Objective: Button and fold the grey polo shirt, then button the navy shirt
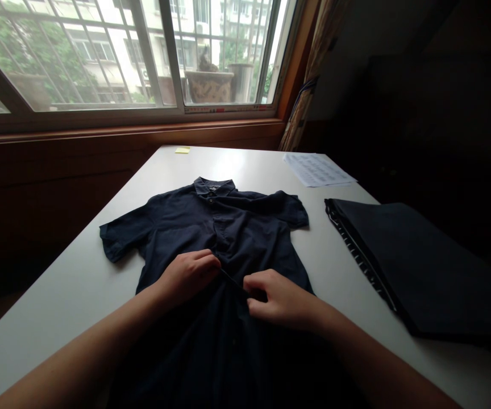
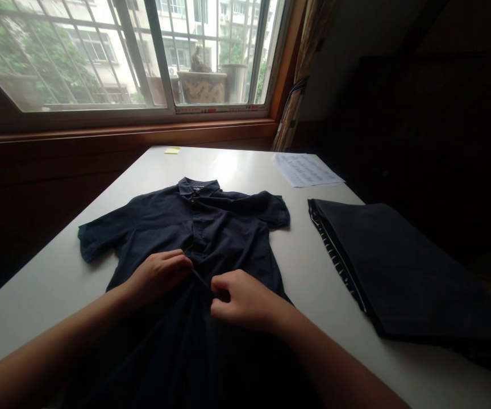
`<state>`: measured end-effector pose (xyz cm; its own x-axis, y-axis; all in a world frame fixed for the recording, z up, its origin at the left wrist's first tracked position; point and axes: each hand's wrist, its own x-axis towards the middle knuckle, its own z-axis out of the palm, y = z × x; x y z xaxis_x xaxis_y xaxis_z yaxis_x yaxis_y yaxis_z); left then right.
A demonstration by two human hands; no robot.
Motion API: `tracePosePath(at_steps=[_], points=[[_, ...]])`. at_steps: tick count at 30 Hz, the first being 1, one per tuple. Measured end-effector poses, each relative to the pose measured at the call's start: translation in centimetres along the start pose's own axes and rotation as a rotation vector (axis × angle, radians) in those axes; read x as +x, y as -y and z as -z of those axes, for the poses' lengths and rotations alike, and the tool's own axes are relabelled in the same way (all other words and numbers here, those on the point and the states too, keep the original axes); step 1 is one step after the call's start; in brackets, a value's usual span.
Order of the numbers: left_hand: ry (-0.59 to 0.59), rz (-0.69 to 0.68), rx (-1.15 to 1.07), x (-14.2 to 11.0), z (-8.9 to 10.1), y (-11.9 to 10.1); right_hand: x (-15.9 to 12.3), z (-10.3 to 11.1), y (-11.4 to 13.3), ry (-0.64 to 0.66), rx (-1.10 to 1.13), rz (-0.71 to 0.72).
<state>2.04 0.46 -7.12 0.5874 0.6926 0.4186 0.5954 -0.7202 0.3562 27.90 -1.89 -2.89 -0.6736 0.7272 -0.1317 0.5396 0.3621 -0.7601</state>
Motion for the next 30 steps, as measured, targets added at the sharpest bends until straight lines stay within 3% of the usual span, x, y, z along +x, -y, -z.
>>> tracePosePath(at_steps=[9,13,15,17,20,22,26,30], points=[[0.017,0.039,-0.073,0.0,0.3,-0.3,-0.1,1.3,-0.8,0.041,0.101,-0.082],[-0.057,0.054,-0.107,-0.2,0.6,-0.5,0.0,1.6,-1.4,0.064,0.174,-0.099],[-0.105,0.005,-0.128,-0.3,1.1,-0.9,0.1,1.7,-1.8,0.101,0.247,-0.115],[-0.111,-0.136,-0.136,-0.4,1.6,-1.6,0.2,1.9,-2.3,0.142,0.343,-0.136],[-0.005,-0.396,-0.106,-0.4,2.4,-3.2,0.4,1.9,-2.9,0.167,0.44,-0.149],[0.088,-0.498,-0.094,-0.3,2.7,-4.4,0.5,1.8,-3.2,0.161,0.459,-0.135],[0.23,-0.537,-0.122,-0.1,2.6,-5.7,0.6,1.7,-3.6,0.137,0.456,-0.108],[0.334,-0.533,-0.131,-0.3,1.9,-5.7,0.6,1.8,-3.5,0.16,0.478,-0.161]])
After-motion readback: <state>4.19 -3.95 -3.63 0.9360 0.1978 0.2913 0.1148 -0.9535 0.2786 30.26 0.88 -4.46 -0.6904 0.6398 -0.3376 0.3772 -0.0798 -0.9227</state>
